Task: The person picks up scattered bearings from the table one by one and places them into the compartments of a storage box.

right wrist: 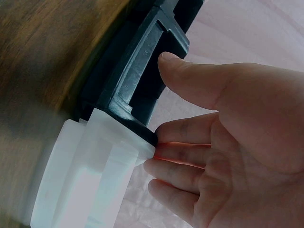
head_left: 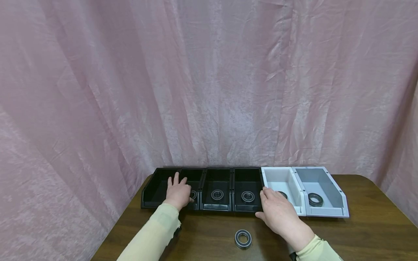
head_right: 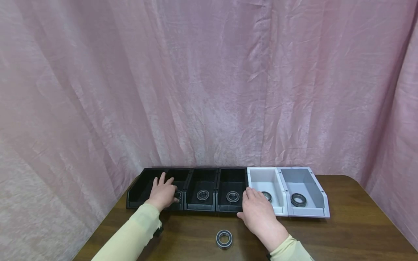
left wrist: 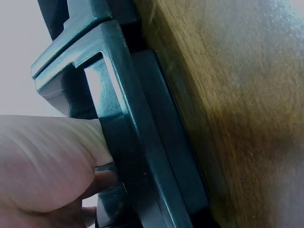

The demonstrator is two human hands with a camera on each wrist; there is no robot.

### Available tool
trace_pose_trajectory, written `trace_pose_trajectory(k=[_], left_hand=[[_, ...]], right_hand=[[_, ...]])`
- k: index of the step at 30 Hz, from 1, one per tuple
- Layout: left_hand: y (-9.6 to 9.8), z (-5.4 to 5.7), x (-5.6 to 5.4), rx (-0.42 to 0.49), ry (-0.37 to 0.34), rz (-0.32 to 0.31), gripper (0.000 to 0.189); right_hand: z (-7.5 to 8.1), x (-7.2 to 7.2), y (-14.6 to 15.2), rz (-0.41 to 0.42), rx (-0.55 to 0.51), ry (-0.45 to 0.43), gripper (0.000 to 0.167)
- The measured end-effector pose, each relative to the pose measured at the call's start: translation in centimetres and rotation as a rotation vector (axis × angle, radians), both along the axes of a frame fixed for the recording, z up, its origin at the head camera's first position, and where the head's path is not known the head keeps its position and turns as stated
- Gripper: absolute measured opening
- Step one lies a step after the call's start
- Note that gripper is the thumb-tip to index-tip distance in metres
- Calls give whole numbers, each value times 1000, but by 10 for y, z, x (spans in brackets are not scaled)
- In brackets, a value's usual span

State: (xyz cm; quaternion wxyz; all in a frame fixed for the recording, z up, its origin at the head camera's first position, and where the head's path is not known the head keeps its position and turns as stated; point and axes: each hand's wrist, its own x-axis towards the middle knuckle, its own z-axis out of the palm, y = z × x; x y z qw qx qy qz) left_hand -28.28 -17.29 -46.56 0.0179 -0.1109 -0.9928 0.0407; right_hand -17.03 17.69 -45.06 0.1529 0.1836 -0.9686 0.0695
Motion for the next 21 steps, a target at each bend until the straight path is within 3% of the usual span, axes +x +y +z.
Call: trace_pose_trajectory(k=[6, 14, 21], left_hand=[[-3, 2, 1, 30, 15, -3, 42], [-7, 19, 12, 94, 34, -16, 56], [-8, 30, 24, 84, 170, -49, 44]], right_hand=[[2, 0, 1, 3, 0, -25, 69], [2, 1, 0, 4, 1, -15, 68], [0, 0, 1, 0, 11, -14, 70]])
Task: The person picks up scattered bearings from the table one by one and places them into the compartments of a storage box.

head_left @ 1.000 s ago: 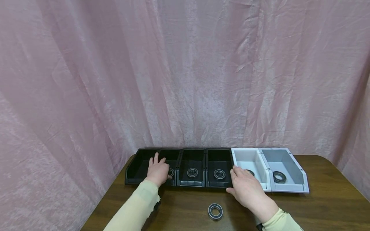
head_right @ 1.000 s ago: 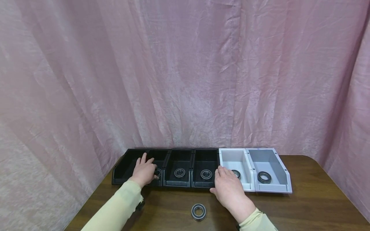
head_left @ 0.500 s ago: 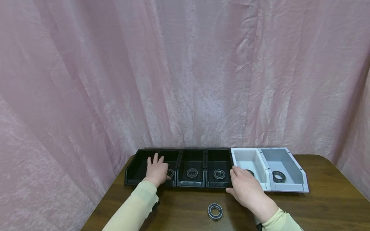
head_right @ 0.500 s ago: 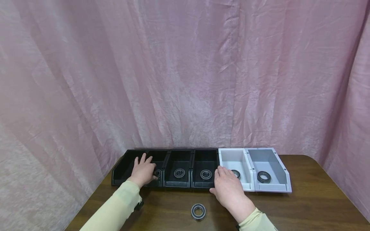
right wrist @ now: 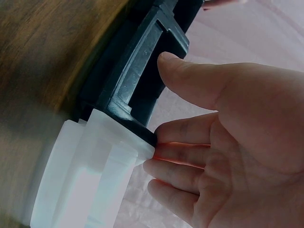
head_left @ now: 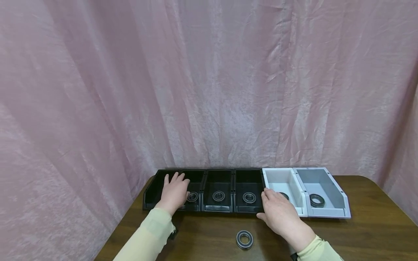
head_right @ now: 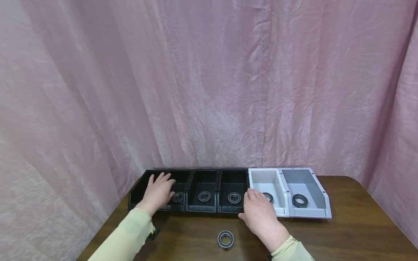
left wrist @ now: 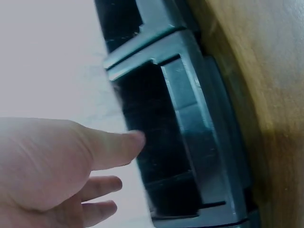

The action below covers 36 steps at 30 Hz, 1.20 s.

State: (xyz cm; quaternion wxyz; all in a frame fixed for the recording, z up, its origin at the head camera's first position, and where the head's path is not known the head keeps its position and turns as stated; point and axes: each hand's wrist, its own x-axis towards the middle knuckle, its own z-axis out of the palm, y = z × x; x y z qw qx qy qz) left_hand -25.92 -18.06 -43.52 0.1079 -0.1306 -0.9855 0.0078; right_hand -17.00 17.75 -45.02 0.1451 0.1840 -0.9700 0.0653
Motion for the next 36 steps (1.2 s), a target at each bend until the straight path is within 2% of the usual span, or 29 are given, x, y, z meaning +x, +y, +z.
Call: trace_pose_trajectory(k=[8, 11, 16, 30, 36], left_hand=[[9, 9, 15, 38, 209, -69, 40], [15, 13, 20, 41, 248, -95, 43], [24, 18, 28, 40, 245, -118, 51], [37, 13, 44, 76, 248, -212, 58], [44, 12, 51, 84, 216, -254, 61]], right_hand=[[0, 1, -1, 1, -2, 12, 69], [1, 1, -1, 2, -3, 16, 69], [0, 1, 0, 3, -7, 13, 68], [-2, 0, 1, 5, 1, -1, 69], [0, 0, 0, 5, 1, 8, 68]])
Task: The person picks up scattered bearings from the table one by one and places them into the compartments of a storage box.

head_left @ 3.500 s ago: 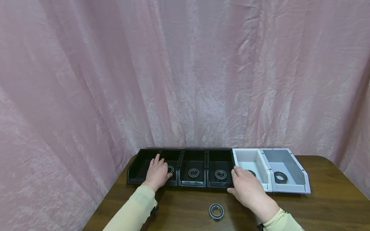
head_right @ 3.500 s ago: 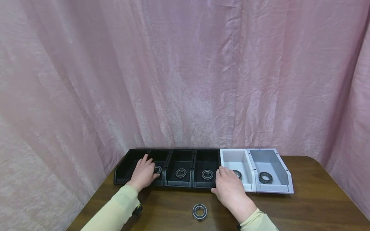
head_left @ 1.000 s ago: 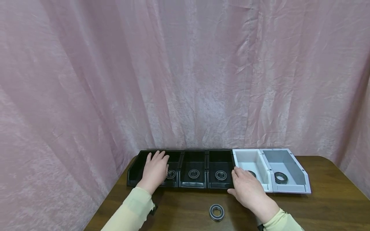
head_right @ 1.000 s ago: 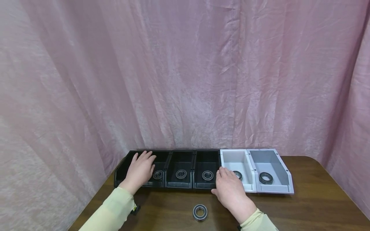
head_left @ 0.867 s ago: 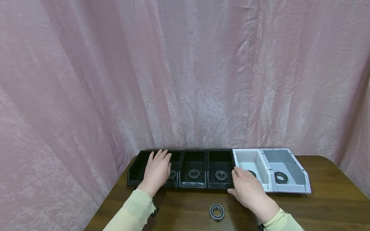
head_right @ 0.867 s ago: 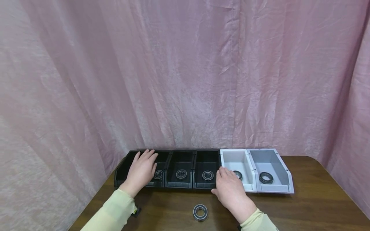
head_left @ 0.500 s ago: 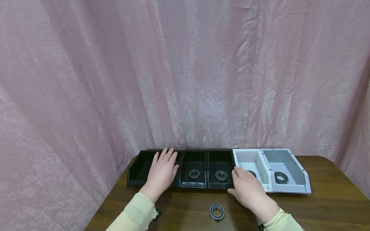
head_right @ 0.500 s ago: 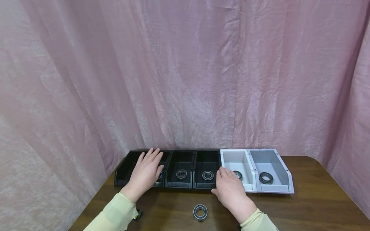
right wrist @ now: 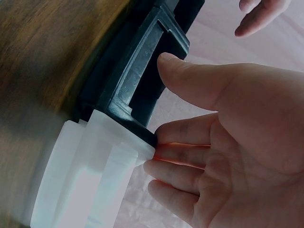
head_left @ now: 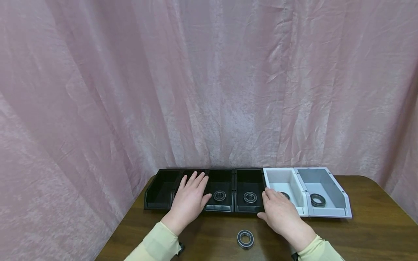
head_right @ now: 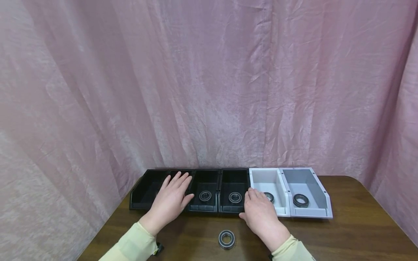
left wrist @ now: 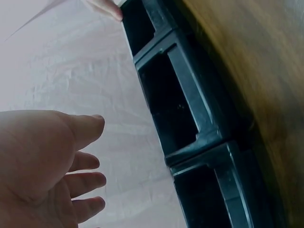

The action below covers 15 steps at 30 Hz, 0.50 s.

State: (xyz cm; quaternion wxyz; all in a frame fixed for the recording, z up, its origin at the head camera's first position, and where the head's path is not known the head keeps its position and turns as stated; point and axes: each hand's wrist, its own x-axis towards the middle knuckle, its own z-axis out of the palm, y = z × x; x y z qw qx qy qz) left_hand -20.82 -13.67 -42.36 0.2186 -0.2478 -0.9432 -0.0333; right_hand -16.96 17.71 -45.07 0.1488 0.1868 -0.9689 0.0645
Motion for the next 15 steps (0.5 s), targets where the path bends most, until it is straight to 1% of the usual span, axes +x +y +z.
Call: trace_pose_trajectory(k=[5, 15], left_hand=[[6, -2, 7, -23, -26, -24, 63], [14, -7, 16, -61, -33, -70, 65]], right_hand=[[0, 0, 0, -1, -2, 0, 68], [-1, -1, 1, -3, 6, -3, 70]])
